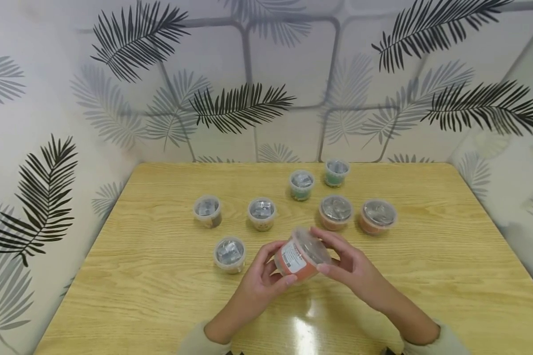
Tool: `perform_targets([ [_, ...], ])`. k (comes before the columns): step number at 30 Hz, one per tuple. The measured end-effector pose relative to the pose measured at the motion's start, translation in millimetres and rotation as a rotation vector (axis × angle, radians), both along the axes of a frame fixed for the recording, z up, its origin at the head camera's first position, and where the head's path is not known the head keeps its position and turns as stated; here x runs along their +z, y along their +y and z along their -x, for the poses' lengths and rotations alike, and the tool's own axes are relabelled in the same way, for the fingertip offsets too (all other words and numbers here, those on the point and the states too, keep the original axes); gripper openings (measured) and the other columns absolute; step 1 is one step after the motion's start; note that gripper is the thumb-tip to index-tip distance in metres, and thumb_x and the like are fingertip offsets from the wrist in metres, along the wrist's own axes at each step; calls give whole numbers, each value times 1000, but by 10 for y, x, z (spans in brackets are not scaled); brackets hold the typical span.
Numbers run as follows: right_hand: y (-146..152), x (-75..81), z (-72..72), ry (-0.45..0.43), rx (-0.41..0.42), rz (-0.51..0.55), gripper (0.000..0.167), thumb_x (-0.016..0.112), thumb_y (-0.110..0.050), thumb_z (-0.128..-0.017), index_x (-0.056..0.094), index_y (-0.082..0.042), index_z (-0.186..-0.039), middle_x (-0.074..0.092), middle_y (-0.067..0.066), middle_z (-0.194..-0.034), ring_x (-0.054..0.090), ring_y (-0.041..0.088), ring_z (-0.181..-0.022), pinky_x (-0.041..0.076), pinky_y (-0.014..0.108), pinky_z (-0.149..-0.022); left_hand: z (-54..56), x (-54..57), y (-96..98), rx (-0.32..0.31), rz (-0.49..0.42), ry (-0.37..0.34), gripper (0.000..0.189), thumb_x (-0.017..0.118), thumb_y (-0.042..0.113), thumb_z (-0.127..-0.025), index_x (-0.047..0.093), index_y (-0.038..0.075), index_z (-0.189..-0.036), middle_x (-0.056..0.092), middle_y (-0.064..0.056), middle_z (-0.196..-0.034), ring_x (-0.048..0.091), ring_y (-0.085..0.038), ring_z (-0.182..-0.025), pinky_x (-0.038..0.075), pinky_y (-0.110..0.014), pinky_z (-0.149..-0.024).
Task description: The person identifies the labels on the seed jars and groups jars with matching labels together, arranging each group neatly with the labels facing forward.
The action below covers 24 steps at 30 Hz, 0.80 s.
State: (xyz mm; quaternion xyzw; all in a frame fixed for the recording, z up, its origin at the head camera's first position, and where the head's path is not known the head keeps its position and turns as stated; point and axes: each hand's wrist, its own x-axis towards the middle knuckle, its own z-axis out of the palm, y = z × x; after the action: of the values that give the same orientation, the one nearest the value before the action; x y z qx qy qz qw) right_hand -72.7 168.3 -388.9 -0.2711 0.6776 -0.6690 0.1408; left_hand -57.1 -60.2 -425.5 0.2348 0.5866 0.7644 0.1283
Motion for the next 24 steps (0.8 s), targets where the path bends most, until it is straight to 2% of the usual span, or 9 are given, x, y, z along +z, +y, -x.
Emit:
perform_targets([
  [4,21,19,5,13,19,-45,57,51,-3,-94,28,-8,-146,25,11,-146,30,27,-126,41,29,-97,-21,-5,0,23,-1,52,62,63,5,-88,28,8,-139,33,-15,-137,43,-29,-119,42,-40,-96],
  [9,43,42,13,30,17,-89,53,48,-4,-96,29,-7,-145,29,12,-142,34,29,-124,43,29,-95,-35,-20,2,60,40,91,64,66,4,-86,29,9,-138,34,-14,-136,43,-28,-118,41,-38,-98],
  [18,25,15,24,18,-33,-154,51,51,-9,-96,33,-11,-144,35,9,-140,34,35,-124,42,30,-96,-47,-45,18,100,54,102,67,71,5,-82,32,13,-136,34,-12,-135,40,-28,-120,41,-37,-98],
  [24,2,5,33,15,-56,-154,52,54,-9,-94,35,-6,-142,39,10,-138,35,33,-125,41,30,-97,-51,-45,16,100,55,82,68,71,4,-81,32,14,-136,33,-11,-136,39,-29,-121,42,-38,-98],
])
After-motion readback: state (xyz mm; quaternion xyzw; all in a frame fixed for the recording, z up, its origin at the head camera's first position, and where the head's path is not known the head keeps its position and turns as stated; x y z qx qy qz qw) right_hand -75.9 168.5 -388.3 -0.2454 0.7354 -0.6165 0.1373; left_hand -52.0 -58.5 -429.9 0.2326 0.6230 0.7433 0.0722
